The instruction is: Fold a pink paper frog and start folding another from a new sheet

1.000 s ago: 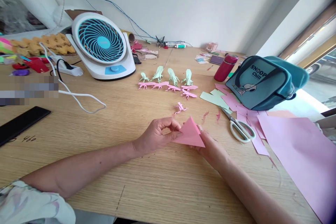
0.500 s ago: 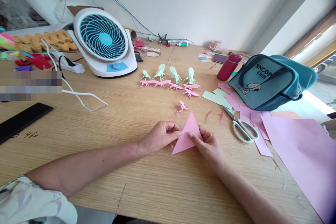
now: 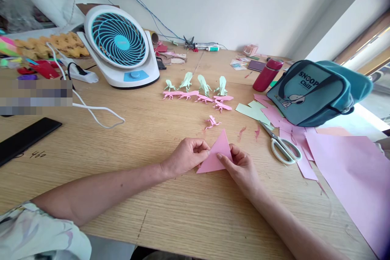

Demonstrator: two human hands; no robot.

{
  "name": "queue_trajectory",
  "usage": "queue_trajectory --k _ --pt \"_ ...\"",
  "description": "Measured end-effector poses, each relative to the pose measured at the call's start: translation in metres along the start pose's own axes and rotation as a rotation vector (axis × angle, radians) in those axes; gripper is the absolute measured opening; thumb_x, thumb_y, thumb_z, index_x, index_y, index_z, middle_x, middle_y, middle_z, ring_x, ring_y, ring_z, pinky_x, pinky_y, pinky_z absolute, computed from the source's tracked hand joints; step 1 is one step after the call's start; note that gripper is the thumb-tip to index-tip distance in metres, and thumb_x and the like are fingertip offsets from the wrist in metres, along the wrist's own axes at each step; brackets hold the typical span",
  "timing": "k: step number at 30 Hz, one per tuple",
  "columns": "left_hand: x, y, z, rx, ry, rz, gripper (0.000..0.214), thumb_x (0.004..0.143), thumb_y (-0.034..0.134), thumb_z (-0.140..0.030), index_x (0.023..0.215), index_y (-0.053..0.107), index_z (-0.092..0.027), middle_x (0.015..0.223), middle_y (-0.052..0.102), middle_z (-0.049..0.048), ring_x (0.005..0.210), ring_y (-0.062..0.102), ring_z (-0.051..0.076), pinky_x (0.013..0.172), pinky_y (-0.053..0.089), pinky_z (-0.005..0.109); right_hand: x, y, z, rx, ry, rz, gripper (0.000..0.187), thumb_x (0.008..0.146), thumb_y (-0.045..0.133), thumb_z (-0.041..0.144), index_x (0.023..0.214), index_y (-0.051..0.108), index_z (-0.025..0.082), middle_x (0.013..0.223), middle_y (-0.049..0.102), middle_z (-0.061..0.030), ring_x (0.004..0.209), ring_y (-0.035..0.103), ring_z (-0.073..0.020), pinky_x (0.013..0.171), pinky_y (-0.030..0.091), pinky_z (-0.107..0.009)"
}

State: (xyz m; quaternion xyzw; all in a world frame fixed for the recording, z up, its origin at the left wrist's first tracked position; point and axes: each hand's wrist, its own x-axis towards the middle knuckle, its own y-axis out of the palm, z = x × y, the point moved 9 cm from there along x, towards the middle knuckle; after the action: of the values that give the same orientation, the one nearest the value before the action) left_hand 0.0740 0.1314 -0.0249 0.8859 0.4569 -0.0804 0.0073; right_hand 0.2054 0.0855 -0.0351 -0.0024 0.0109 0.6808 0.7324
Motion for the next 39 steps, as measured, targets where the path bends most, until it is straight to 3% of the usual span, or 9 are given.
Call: queue_trajectory --k 6,12,16,21,25,29,39 --pt "0.002 -0.003 0.001 0.039 0.012 -0.018 0.011 0.075 0.062 -0.021 0.068 0.059 -0.014 0.057 0.056 -0.0029 0.048 0.053 0.006 0.043 0.040 0.014 -0.002 0.005 0.005 0.020 -0.048 -0.007 0.023 0.081 0.071 0.043 0.085 0.061 0.023 0.078 0.060 -0.0011 0.069 0.052 -0.0161 0.063 0.044 -0.028" --pt "0.001 -0.001 0.000 -0.038 -0.037 0.004 0.012 0.076 0.060 -0.022 0.067 0.057 -0.014 0.055 0.053 -0.0047 0.047 0.050 0.005 0.043 0.040 0.015 -0.008 0.005 0.026 -0.224 -0.270 -0.030 0.007 0.090 0.063 0.030 0.091 0.067 0.025 0.078 0.054 -0.0009 0.072 0.049 -0.0170 0.065 0.040 -0.029" --pt "0.001 -0.001 0.003 -0.050 -0.068 -0.008 0.018 0.077 0.065 -0.030 0.073 0.061 -0.013 0.057 0.057 -0.0025 0.047 0.052 0.007 0.042 0.043 0.017 -0.012 0.006 0.040 -0.297 -0.404 -0.029 0.019 0.091 0.058 0.018 0.097 0.072 0.029 0.081 0.053 -0.0018 0.078 0.050 -0.0180 0.069 0.040 -0.031" --pt "0.004 -0.002 0.006 -0.065 -0.050 -0.031 0.019 0.079 0.063 -0.030 0.073 0.064 -0.012 0.057 0.058 -0.0017 0.046 0.052 0.008 0.042 0.040 0.018 -0.014 0.010 0.044 -0.286 -0.451 0.030 0.039 0.089 0.051 0.007 0.106 0.074 0.034 0.089 0.054 -0.0031 0.083 0.053 -0.0179 0.072 0.042 -0.032" --pt "0.004 -0.005 0.003 -0.112 -0.032 -0.068 0.016 0.077 0.066 -0.027 0.072 0.066 -0.012 0.064 0.062 -0.0009 0.054 0.053 0.007 0.047 0.038 0.016 -0.014 0.012 0.044 -0.248 -0.457 0.071 0.042 0.090 0.051 0.006 0.109 0.074 0.036 0.102 0.059 -0.0044 0.093 0.056 -0.0188 0.078 0.045 -0.034" --pt "0.002 -0.003 0.008 -0.219 -0.142 -0.068 0.013 0.076 0.066 -0.025 0.071 0.066 -0.013 0.061 0.061 -0.0019 0.051 0.052 0.007 0.047 0.038 0.017 -0.014 0.012 0.045 -0.263 -0.472 0.083 0.043 0.091 0.051 0.006 0.110 0.074 0.037 0.102 0.060 -0.0044 0.094 0.057 -0.0185 0.077 0.047 -0.033" --pt "0.002 0.007 0.011 -0.404 -0.254 0.047 0.019 0.072 0.074 -0.029 0.077 0.069 -0.012 0.067 0.068 0.0033 0.057 0.061 0.011 0.053 0.050 0.022 -0.017 0.012 0.050 -0.292 -0.557 0.111 0.050 0.090 0.051 0.000 0.113 0.072 0.039 0.100 0.058 -0.0038 0.092 0.057 -0.0176 0.075 0.047 -0.032"
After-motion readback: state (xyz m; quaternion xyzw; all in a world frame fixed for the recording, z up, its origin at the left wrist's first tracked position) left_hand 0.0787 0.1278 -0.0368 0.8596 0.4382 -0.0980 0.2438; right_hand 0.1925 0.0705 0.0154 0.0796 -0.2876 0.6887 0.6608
